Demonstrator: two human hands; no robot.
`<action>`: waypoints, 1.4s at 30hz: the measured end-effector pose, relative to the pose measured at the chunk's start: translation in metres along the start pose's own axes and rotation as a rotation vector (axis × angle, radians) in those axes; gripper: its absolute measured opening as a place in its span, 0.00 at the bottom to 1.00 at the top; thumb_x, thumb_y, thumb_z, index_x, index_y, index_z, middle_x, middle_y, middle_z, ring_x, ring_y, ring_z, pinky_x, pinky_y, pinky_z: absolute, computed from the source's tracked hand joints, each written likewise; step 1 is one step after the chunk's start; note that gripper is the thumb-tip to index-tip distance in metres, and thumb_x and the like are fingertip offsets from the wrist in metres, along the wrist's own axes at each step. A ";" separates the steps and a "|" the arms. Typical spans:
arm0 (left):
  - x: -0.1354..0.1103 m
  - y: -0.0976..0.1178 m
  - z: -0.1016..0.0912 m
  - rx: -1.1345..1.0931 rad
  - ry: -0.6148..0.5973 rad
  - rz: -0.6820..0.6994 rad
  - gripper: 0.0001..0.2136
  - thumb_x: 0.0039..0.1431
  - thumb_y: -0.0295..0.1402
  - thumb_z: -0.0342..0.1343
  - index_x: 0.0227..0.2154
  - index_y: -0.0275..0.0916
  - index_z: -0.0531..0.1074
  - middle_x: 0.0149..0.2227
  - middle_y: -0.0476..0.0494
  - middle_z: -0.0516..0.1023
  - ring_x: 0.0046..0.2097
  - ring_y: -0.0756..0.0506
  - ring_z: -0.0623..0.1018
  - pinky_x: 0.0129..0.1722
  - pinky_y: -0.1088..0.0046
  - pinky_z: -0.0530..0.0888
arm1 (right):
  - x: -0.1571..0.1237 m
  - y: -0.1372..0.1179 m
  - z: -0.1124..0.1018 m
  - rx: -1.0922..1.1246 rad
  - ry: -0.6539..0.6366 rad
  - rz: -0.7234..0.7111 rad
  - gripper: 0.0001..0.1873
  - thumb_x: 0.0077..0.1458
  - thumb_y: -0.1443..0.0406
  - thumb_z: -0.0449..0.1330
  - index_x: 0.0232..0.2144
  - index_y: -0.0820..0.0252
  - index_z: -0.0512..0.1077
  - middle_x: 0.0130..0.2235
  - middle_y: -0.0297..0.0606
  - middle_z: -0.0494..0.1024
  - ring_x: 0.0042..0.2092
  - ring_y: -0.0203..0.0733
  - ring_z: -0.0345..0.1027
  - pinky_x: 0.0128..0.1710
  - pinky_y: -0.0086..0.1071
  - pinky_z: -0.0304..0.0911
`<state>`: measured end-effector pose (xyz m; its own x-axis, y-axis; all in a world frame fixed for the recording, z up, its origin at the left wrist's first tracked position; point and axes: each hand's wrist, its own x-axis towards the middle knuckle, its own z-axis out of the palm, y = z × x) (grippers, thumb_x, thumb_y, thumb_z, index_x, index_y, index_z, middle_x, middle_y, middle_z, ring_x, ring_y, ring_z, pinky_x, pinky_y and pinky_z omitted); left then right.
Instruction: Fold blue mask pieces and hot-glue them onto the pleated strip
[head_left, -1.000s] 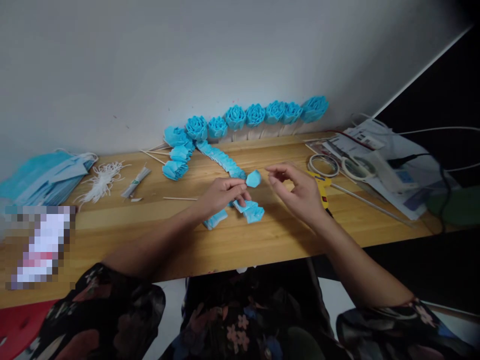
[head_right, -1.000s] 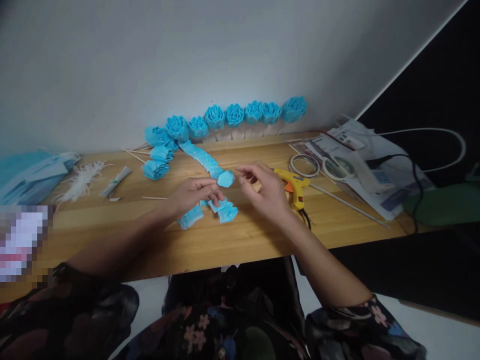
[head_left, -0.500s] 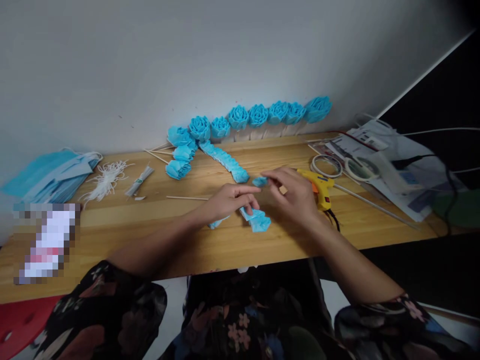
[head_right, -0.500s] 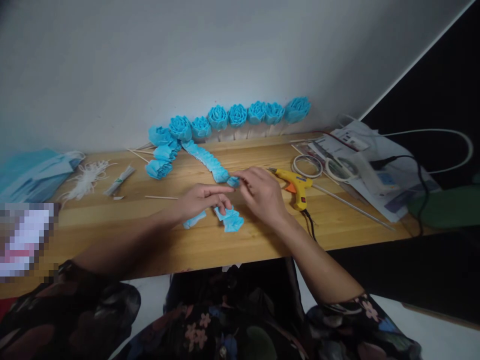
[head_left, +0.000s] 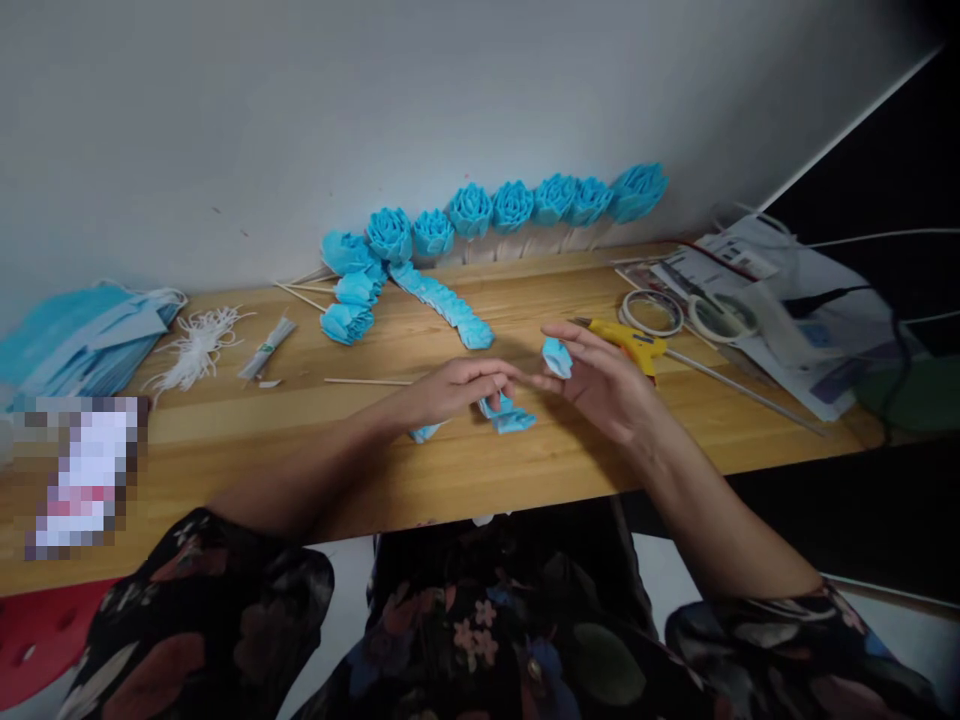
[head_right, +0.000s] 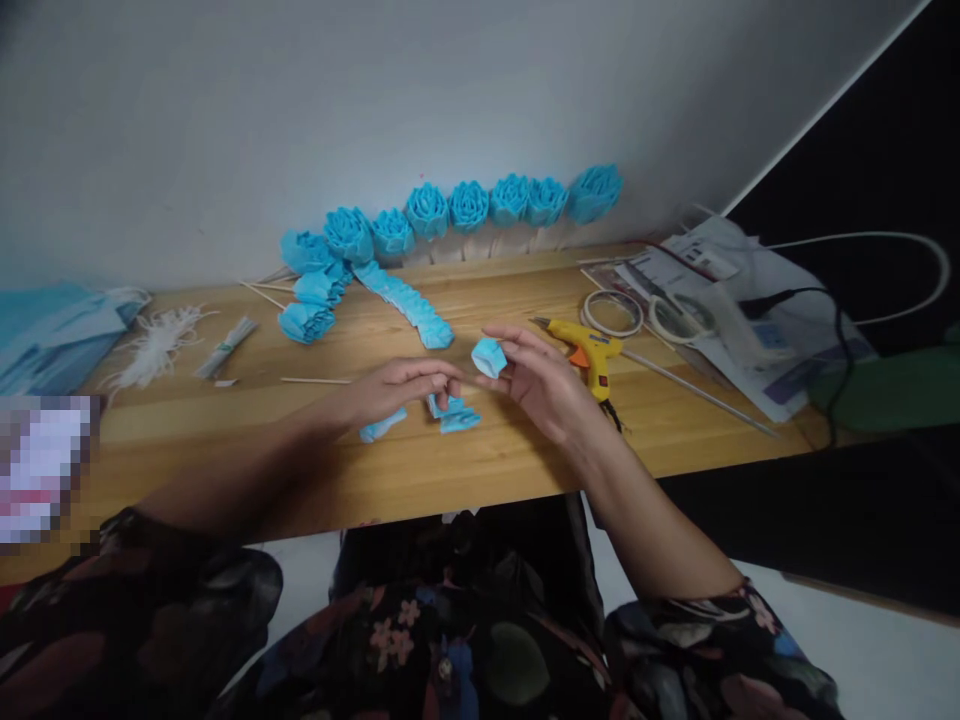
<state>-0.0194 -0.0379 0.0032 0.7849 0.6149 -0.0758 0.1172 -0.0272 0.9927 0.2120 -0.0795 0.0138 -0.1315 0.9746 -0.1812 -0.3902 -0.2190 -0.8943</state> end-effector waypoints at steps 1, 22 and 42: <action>0.001 -0.003 0.000 -0.004 0.011 0.015 0.15 0.71 0.37 0.53 0.54 0.37 0.76 0.41 0.41 0.80 0.39 0.49 0.78 0.42 0.70 0.75 | -0.003 0.001 -0.001 0.004 -0.030 0.021 0.12 0.51 0.59 0.72 0.40 0.51 0.81 0.34 0.32 0.78 0.36 0.38 0.72 0.41 0.38 0.75; 0.003 -0.004 -0.005 -0.275 0.147 -0.064 0.13 0.67 0.36 0.57 0.50 0.35 0.73 0.32 0.47 0.79 0.34 0.48 0.81 0.40 0.69 0.74 | -0.010 0.007 -0.007 -0.241 -0.185 0.080 0.18 0.49 0.50 0.73 0.35 0.54 0.80 0.34 0.34 0.77 0.36 0.38 0.69 0.41 0.35 0.66; 0.007 -0.009 -0.009 -0.399 0.183 -0.030 0.18 0.69 0.43 0.57 0.52 0.36 0.73 0.33 0.43 0.81 0.37 0.45 0.83 0.45 0.65 0.76 | -0.005 0.013 -0.003 -0.281 -0.215 0.130 0.20 0.50 0.43 0.70 0.29 0.51 0.76 0.34 0.38 0.76 0.39 0.45 0.72 0.43 0.41 0.69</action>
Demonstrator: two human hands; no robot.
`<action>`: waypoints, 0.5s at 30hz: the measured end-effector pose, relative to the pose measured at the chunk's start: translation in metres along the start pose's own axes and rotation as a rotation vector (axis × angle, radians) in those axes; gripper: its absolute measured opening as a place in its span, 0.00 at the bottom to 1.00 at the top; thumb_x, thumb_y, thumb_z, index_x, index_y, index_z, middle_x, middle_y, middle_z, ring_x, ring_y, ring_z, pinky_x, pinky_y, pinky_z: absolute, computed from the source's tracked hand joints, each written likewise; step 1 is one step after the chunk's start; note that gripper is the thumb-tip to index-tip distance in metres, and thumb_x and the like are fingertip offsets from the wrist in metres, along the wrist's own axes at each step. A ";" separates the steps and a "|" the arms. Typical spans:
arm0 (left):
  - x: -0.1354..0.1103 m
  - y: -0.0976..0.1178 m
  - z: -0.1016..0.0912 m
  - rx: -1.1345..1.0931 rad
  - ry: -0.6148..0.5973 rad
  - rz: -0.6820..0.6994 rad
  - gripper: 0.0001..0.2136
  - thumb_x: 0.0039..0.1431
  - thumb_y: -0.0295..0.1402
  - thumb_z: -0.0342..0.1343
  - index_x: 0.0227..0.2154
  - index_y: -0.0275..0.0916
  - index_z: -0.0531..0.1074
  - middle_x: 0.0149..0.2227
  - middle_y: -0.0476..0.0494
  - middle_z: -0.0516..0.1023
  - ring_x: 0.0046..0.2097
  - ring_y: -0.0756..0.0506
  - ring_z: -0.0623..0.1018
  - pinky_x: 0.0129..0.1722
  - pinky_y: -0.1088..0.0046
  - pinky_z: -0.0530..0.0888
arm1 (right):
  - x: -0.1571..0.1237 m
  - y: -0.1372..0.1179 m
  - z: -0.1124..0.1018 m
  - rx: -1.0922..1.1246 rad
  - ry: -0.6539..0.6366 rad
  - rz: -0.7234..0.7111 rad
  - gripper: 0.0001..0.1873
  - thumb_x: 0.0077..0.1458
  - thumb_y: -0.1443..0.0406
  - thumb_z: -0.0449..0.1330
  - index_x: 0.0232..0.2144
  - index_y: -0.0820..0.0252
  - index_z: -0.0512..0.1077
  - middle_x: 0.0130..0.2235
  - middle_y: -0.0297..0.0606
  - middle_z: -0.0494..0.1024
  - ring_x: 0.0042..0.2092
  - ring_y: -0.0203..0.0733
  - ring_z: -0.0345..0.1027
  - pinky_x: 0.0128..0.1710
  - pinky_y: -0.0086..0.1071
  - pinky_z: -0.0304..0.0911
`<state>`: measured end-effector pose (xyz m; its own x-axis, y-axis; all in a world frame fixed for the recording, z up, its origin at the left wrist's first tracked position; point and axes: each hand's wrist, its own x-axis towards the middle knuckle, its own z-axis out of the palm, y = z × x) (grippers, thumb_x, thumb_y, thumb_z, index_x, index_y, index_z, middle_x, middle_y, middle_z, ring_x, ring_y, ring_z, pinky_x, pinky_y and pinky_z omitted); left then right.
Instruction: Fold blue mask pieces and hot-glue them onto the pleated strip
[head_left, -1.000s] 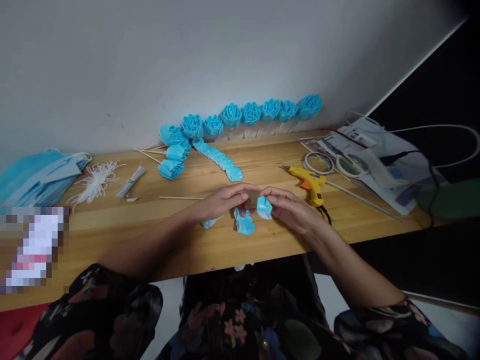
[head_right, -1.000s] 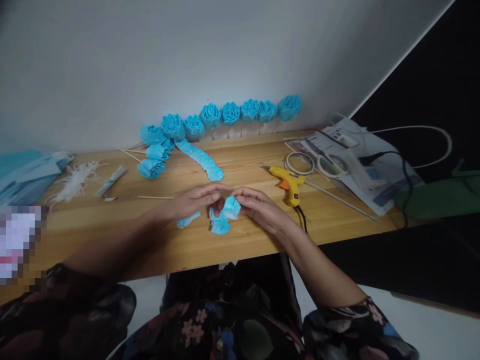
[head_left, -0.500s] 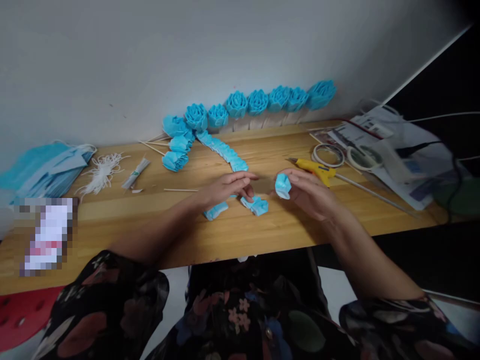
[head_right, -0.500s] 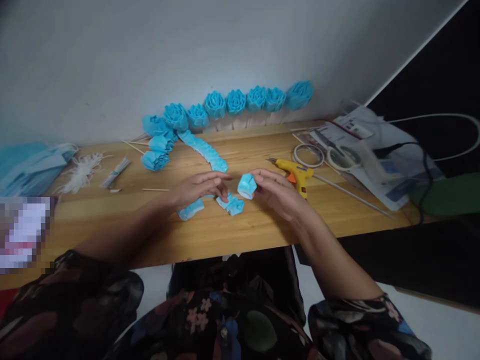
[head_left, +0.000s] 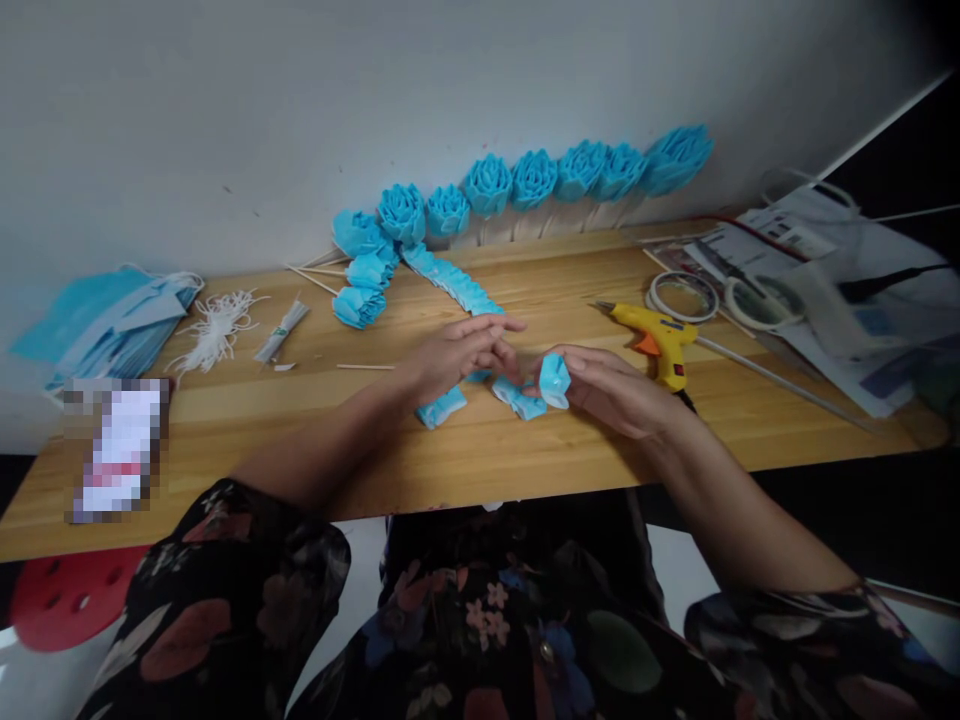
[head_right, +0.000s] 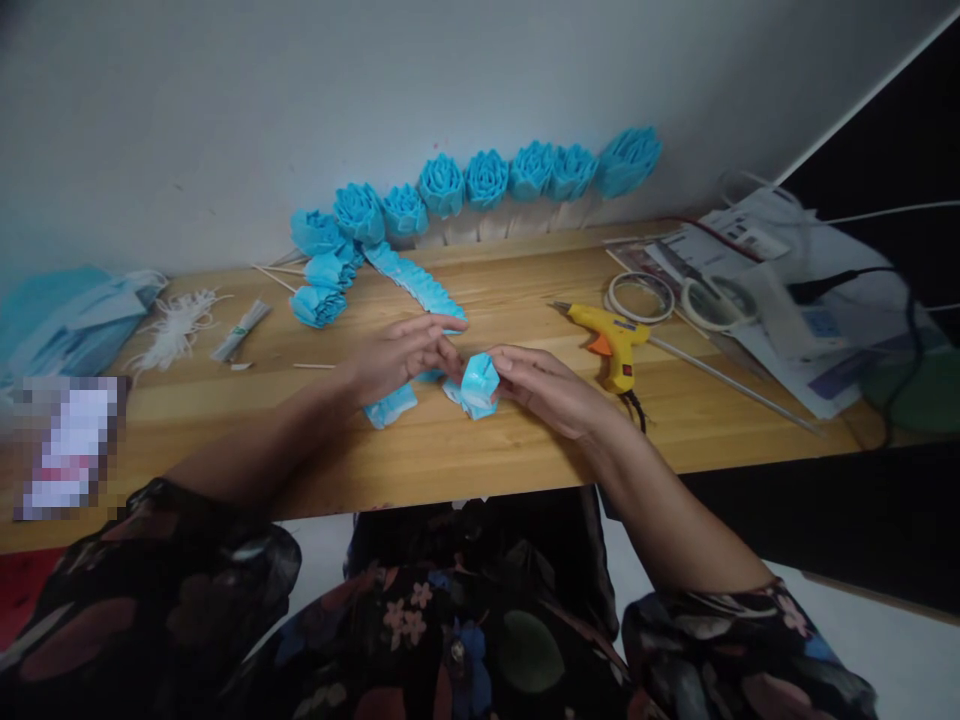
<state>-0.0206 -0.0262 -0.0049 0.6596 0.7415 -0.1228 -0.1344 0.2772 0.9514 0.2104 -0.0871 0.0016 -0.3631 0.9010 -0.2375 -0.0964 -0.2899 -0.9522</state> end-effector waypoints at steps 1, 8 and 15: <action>0.000 0.003 0.000 -0.011 0.052 0.000 0.17 0.69 0.43 0.56 0.51 0.35 0.73 0.32 0.44 0.81 0.35 0.46 0.82 0.43 0.67 0.76 | -0.001 -0.001 0.000 -0.012 0.007 0.007 0.21 0.50 0.43 0.70 0.30 0.51 0.77 0.35 0.39 0.77 0.40 0.45 0.73 0.44 0.42 0.69; -0.003 0.019 0.005 0.166 0.163 0.087 0.13 0.67 0.41 0.57 0.38 0.34 0.75 0.25 0.49 0.75 0.27 0.52 0.74 0.34 0.73 0.72 | 0.000 -0.011 0.004 -0.086 0.099 -0.096 0.22 0.51 0.43 0.69 0.30 0.53 0.77 0.29 0.36 0.75 0.32 0.41 0.69 0.38 0.40 0.68; -0.009 0.025 0.011 0.350 0.040 0.070 0.15 0.60 0.44 0.63 0.31 0.36 0.73 0.27 0.50 0.74 0.31 0.51 0.73 0.34 0.74 0.71 | 0.011 -0.010 0.013 -0.215 0.285 -0.318 0.19 0.56 0.46 0.67 0.30 0.54 0.76 0.27 0.33 0.73 0.30 0.38 0.66 0.33 0.35 0.64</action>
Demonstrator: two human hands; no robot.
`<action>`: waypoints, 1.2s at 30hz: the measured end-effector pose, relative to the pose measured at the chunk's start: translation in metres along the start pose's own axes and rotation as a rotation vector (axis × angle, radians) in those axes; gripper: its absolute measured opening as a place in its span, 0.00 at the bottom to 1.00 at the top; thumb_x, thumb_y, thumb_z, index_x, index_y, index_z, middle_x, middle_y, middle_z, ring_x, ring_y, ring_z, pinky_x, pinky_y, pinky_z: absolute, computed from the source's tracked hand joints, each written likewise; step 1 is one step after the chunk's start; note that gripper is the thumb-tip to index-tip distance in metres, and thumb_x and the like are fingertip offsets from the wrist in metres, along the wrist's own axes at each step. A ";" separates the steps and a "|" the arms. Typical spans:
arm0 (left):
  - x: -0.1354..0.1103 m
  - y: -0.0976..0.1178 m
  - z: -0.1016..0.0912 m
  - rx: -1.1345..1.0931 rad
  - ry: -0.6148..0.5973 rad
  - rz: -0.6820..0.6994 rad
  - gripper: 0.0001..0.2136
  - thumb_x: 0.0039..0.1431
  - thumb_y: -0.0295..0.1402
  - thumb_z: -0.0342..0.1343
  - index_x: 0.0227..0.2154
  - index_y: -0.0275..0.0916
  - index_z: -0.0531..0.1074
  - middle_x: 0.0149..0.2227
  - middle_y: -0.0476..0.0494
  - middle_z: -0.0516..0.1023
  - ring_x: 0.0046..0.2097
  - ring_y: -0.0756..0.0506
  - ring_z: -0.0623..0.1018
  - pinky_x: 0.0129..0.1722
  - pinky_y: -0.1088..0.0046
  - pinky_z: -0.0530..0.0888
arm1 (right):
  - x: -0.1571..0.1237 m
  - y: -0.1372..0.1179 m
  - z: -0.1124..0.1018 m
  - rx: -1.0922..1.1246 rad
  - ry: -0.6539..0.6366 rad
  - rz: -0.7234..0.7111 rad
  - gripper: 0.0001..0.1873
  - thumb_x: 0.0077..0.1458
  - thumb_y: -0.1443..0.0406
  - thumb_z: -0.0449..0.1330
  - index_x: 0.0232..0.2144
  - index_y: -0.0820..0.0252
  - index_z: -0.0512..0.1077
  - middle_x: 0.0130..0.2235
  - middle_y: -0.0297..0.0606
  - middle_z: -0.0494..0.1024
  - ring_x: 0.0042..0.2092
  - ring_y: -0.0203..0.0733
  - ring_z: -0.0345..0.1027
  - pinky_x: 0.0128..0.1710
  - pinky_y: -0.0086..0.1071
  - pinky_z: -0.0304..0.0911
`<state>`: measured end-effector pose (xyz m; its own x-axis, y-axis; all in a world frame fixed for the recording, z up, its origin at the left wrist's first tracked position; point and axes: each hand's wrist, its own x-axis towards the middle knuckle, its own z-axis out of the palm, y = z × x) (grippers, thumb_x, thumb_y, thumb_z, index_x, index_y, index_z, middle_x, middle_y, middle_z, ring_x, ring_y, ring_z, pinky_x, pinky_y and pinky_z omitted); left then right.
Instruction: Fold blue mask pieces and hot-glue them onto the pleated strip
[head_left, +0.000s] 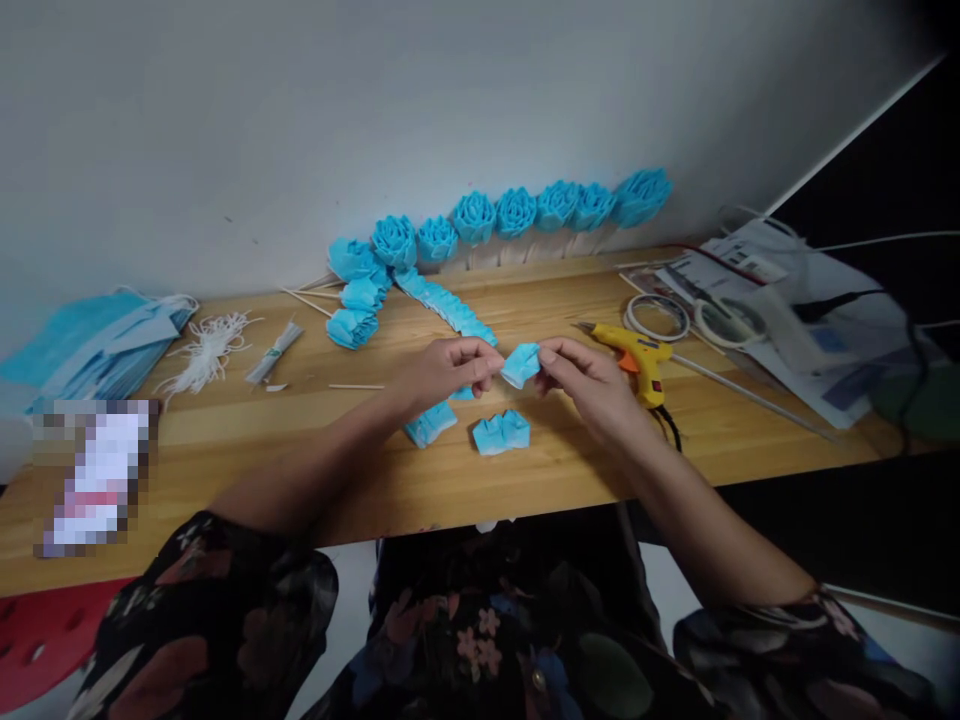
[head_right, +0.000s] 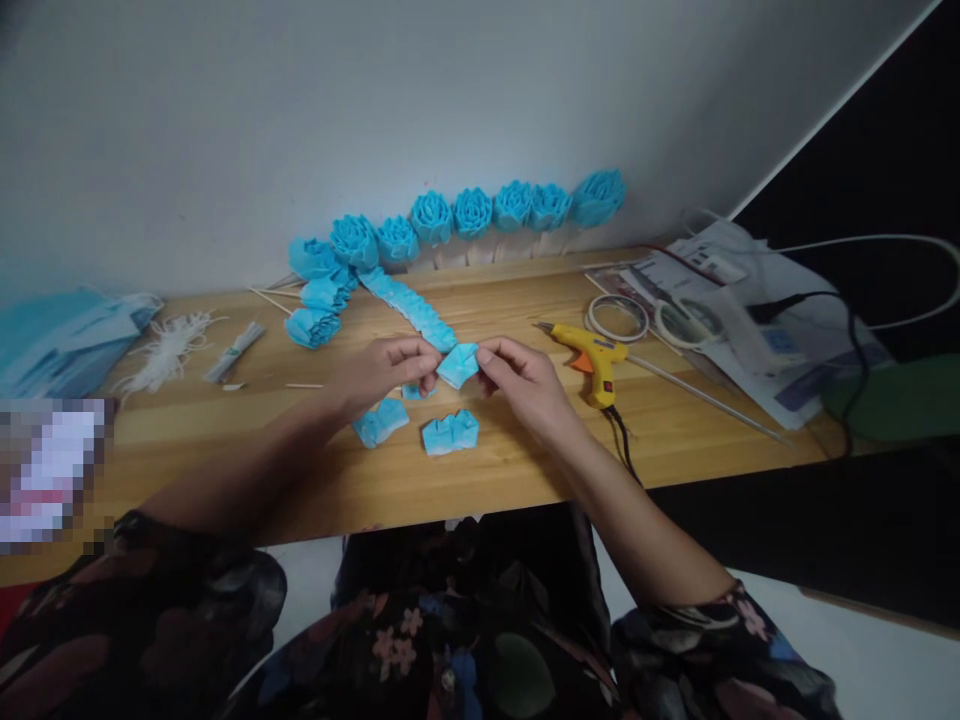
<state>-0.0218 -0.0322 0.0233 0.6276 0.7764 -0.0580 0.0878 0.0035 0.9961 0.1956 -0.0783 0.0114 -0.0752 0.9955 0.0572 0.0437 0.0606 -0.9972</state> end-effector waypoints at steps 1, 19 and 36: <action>0.000 0.000 0.001 0.011 -0.002 -0.017 0.14 0.59 0.43 0.63 0.31 0.36 0.73 0.27 0.50 0.74 0.30 0.52 0.73 0.34 0.74 0.71 | 0.000 0.001 0.001 -0.018 0.015 -0.018 0.18 0.57 0.47 0.66 0.30 0.54 0.76 0.27 0.33 0.73 0.30 0.38 0.66 0.34 0.35 0.64; 0.002 -0.006 0.001 0.040 0.085 -0.079 0.08 0.54 0.33 0.62 0.24 0.38 0.69 0.23 0.51 0.72 0.28 0.53 0.70 0.31 0.75 0.67 | 0.007 0.002 -0.005 0.106 0.058 0.086 0.18 0.53 0.48 0.69 0.33 0.55 0.80 0.34 0.39 0.78 0.33 0.39 0.67 0.32 0.34 0.65; 0.007 -0.007 -0.013 0.064 0.278 0.005 0.14 0.49 0.41 0.66 0.25 0.39 0.69 0.22 0.52 0.72 0.25 0.52 0.69 0.29 0.74 0.67 | -0.017 0.000 -0.081 -0.650 0.480 -0.058 0.20 0.64 0.48 0.57 0.33 0.55 0.78 0.33 0.41 0.79 0.36 0.48 0.71 0.36 0.39 0.61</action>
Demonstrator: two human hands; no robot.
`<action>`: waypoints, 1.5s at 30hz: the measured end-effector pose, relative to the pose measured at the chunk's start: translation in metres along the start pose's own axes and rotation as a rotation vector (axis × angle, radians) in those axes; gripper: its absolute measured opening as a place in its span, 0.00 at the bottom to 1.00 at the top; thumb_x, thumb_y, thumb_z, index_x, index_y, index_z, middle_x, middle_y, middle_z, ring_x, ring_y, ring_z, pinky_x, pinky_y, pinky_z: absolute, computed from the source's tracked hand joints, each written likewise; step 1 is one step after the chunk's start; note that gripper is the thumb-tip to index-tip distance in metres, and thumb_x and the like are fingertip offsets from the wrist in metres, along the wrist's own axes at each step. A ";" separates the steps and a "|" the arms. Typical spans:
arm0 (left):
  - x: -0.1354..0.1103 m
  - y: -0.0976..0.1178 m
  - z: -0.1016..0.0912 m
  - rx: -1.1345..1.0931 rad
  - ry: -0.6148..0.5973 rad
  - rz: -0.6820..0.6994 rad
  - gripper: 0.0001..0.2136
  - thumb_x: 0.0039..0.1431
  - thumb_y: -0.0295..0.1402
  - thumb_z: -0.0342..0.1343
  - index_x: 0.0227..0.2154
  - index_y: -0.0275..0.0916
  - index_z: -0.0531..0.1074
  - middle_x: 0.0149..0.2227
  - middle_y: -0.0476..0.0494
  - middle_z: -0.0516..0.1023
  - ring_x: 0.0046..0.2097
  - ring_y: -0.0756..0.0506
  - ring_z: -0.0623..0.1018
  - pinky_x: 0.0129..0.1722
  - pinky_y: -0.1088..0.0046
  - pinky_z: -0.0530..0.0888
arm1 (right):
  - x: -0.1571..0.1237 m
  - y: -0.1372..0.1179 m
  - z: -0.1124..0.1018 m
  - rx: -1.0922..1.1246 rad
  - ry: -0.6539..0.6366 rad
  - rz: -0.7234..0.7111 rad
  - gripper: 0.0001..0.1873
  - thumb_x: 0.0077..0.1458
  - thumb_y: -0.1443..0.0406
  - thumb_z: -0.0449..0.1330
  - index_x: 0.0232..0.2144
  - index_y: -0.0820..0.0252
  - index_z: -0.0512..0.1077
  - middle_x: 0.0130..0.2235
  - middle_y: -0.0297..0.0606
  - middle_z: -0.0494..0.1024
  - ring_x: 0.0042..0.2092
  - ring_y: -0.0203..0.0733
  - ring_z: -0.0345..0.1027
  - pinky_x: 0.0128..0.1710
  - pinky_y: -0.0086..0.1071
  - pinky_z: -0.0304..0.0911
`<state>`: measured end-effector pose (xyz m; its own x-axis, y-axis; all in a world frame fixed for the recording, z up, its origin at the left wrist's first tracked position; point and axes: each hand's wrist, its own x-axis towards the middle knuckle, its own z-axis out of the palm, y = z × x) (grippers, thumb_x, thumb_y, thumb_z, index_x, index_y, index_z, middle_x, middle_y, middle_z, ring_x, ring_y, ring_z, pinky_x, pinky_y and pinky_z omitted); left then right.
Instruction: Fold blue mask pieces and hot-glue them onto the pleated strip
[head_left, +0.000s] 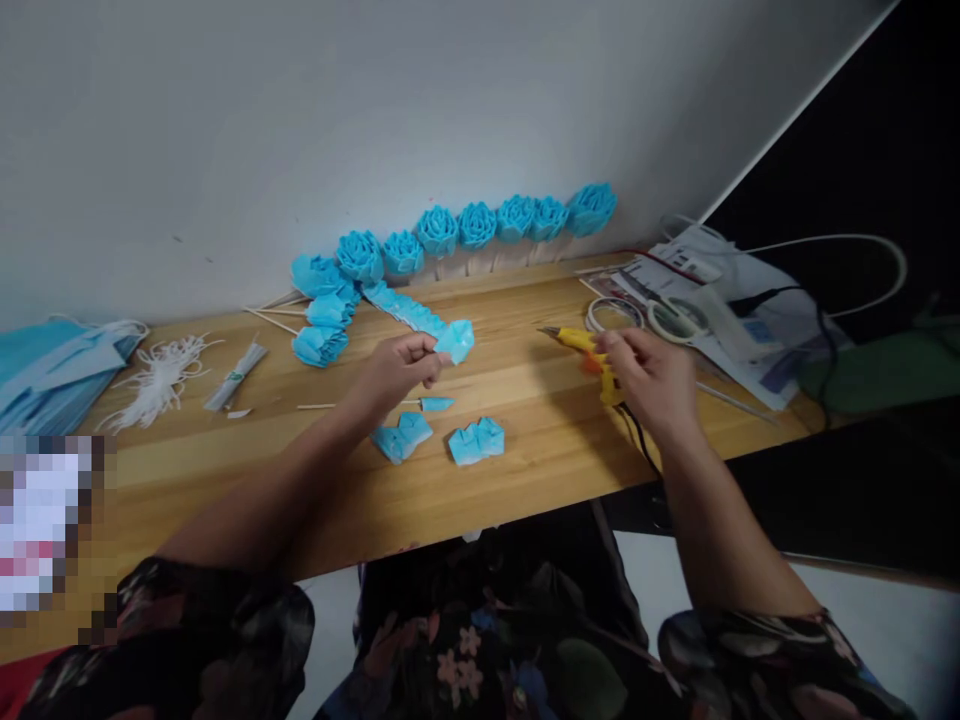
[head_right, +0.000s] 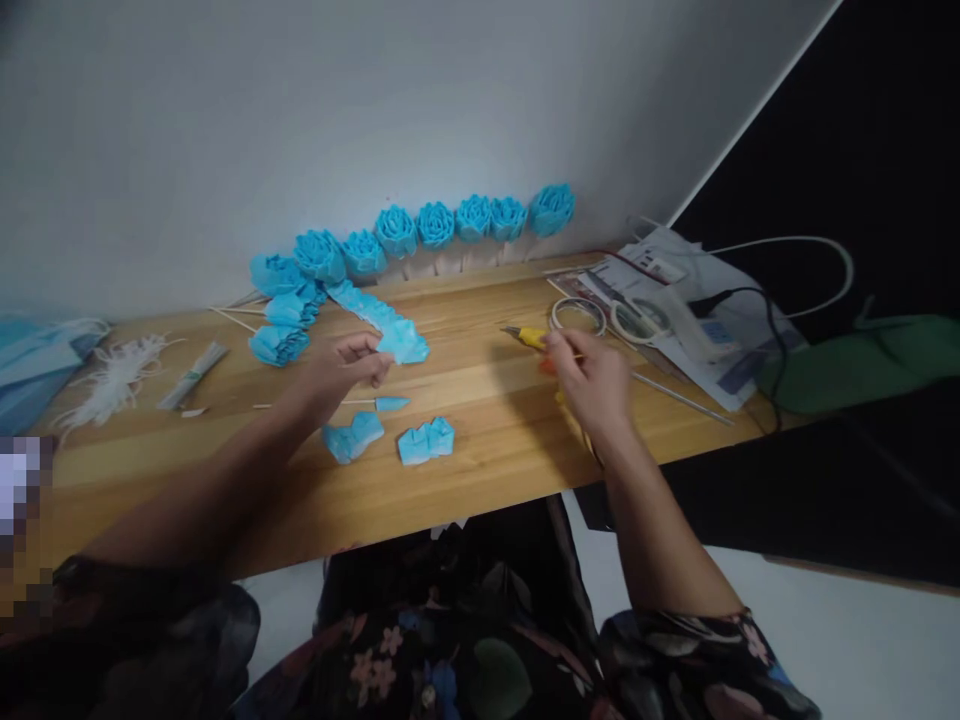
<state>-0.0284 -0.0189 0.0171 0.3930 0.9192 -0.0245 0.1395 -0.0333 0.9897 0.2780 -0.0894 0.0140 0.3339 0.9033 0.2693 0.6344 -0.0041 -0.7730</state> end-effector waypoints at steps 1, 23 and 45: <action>0.001 0.000 -0.002 -0.011 0.042 0.014 0.14 0.49 0.42 0.67 0.25 0.39 0.69 0.22 0.52 0.72 0.25 0.52 0.69 0.30 0.74 0.67 | 0.000 0.009 -0.011 -0.182 0.039 0.017 0.20 0.65 0.50 0.55 0.34 0.55 0.79 0.32 0.42 0.79 0.36 0.49 0.71 0.35 0.39 0.59; 0.027 -0.035 -0.027 0.074 0.145 0.036 0.15 0.57 0.41 0.61 0.22 0.38 0.67 0.21 0.52 0.71 0.23 0.55 0.68 0.27 0.79 0.66 | 0.000 0.029 -0.002 0.481 -0.033 0.387 0.20 0.40 0.54 0.73 0.35 0.56 0.78 0.39 0.38 0.78 0.39 0.42 0.70 0.29 0.30 0.70; 0.033 -0.047 -0.027 0.029 0.121 -0.044 0.14 0.55 0.41 0.61 0.22 0.38 0.68 0.18 0.54 0.68 0.21 0.56 0.65 0.23 0.80 0.62 | 0.021 -0.014 0.051 0.405 -0.561 0.181 0.22 0.47 0.45 0.72 0.37 0.52 0.80 0.44 0.43 0.85 0.42 0.48 0.75 0.27 0.32 0.66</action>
<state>-0.0461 0.0240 -0.0266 0.2733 0.9607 -0.0490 0.1811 -0.0013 0.9835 0.2403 -0.0486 0.0007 -0.0686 0.9884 -0.1357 0.2578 -0.1139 -0.9595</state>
